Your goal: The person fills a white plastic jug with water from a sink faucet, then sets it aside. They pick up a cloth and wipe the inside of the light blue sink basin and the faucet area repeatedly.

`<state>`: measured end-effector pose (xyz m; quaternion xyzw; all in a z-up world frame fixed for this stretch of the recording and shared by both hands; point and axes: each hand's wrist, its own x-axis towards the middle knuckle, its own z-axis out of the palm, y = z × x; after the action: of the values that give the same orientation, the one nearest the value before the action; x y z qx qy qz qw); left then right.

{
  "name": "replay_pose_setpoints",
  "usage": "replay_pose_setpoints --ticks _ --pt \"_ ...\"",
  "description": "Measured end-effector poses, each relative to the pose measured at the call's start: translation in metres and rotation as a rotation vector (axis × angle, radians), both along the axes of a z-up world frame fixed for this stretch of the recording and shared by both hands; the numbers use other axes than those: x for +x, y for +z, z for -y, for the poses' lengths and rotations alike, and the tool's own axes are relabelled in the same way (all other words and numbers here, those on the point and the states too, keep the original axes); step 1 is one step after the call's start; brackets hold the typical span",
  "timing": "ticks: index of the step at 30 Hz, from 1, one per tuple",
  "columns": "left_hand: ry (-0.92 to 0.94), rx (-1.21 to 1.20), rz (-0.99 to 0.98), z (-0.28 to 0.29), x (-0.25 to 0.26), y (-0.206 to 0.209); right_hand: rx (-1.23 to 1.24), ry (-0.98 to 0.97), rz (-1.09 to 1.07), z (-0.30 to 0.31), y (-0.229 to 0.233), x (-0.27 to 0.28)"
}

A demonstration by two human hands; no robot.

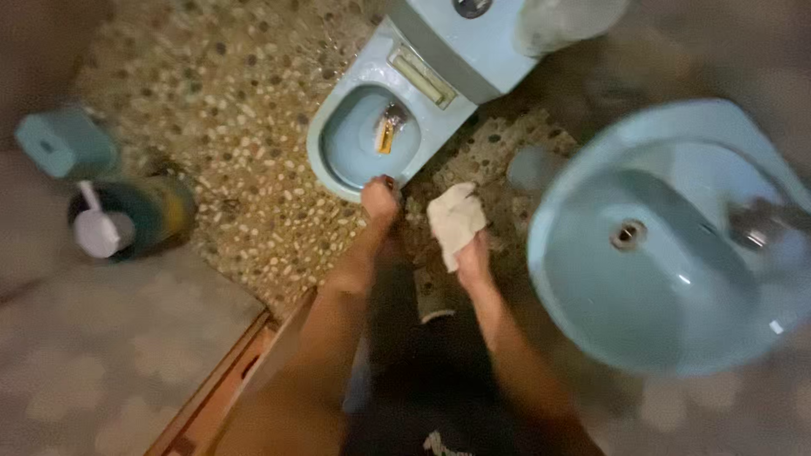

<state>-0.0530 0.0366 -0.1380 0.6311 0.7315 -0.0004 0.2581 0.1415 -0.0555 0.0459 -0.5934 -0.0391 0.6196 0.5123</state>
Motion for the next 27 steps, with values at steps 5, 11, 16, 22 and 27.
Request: replay_pose_setpoints --ticks 5,11,16,22,27 --pt "-0.408 -0.015 -0.304 -0.057 -0.025 -0.153 -0.03 -0.005 -0.1 -0.017 -0.085 -0.025" --pt "-0.614 0.043 -0.352 -0.073 -0.045 -0.251 0.089 0.024 -0.091 -0.024 -0.167 -0.032" --pt "-0.768 -0.01 -0.375 -0.069 -0.063 -0.27 0.141 -0.012 -0.062 -0.023 -0.186 -0.042" --pt "-0.984 -0.005 -0.397 -0.067 -0.091 -0.248 -0.068 0.043 0.047 -0.036 -0.175 -0.051" --pt "-1.023 -0.158 -0.394 -0.06 -0.11 -0.202 -0.027 0.064 0.018 -0.042 -0.16 -0.05"
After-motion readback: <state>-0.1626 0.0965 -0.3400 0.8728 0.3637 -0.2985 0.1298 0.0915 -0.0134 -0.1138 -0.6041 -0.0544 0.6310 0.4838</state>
